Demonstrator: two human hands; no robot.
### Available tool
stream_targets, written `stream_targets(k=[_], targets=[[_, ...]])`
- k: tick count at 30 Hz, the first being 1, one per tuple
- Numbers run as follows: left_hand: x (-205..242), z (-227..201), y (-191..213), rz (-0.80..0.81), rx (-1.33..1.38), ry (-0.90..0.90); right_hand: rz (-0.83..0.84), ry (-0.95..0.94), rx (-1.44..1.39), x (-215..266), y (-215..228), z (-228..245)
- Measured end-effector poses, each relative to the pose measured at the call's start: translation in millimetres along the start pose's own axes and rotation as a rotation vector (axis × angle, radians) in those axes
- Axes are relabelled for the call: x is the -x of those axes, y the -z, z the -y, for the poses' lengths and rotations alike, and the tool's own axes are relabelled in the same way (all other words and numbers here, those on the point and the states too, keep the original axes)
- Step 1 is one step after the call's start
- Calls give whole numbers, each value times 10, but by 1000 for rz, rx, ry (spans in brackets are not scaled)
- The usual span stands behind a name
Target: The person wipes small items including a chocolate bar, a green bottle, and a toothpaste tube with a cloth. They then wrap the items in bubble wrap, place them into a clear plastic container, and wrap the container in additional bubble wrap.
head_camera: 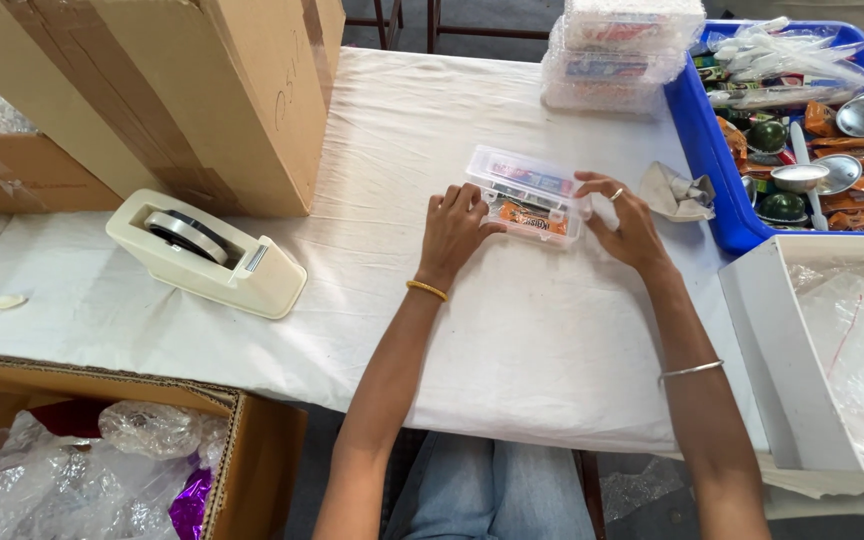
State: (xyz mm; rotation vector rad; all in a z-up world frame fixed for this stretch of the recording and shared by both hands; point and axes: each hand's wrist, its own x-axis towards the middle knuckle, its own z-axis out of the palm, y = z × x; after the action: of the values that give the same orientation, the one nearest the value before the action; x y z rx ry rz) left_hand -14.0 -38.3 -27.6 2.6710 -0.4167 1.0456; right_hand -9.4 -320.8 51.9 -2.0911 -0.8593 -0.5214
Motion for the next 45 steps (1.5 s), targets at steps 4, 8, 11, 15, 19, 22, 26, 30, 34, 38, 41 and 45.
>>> stream_targets(k=[4,8,11,15,19,22,26,30,34,38,41,45], targets=[[24,194,38,-25,62,-144,189,12,58,4,51,-10],[-70,74,430,-403,204,-101,261,-31,108,-38,68,134],[-78,83,381,-286,349,47,285,-41,169,-37,31,136],[-69,136,200,-33,536,248,254,-76,196,-10,-40,82],[-106,56,341,182,605,416,197,0,226,35,-118,-58],[-34,153,102,137,530,357,130,63,218,58,-132,-105],[-50,62,224,24,294,53,43,89,170,89,-135,-223],[-29,67,70,59,98,-23,-59,52,62,86,-192,-185],[-33,54,166,-109,141,-48,-121,71,88,31,-149,2],[-76,-75,397,-248,349,-85,-141,201,178,3,-158,66],[-87,-179,491,-240,498,-30,-187,201,126,21,-183,52],[-104,-203,493,-241,631,40,-225,127,52,31,-234,53]])
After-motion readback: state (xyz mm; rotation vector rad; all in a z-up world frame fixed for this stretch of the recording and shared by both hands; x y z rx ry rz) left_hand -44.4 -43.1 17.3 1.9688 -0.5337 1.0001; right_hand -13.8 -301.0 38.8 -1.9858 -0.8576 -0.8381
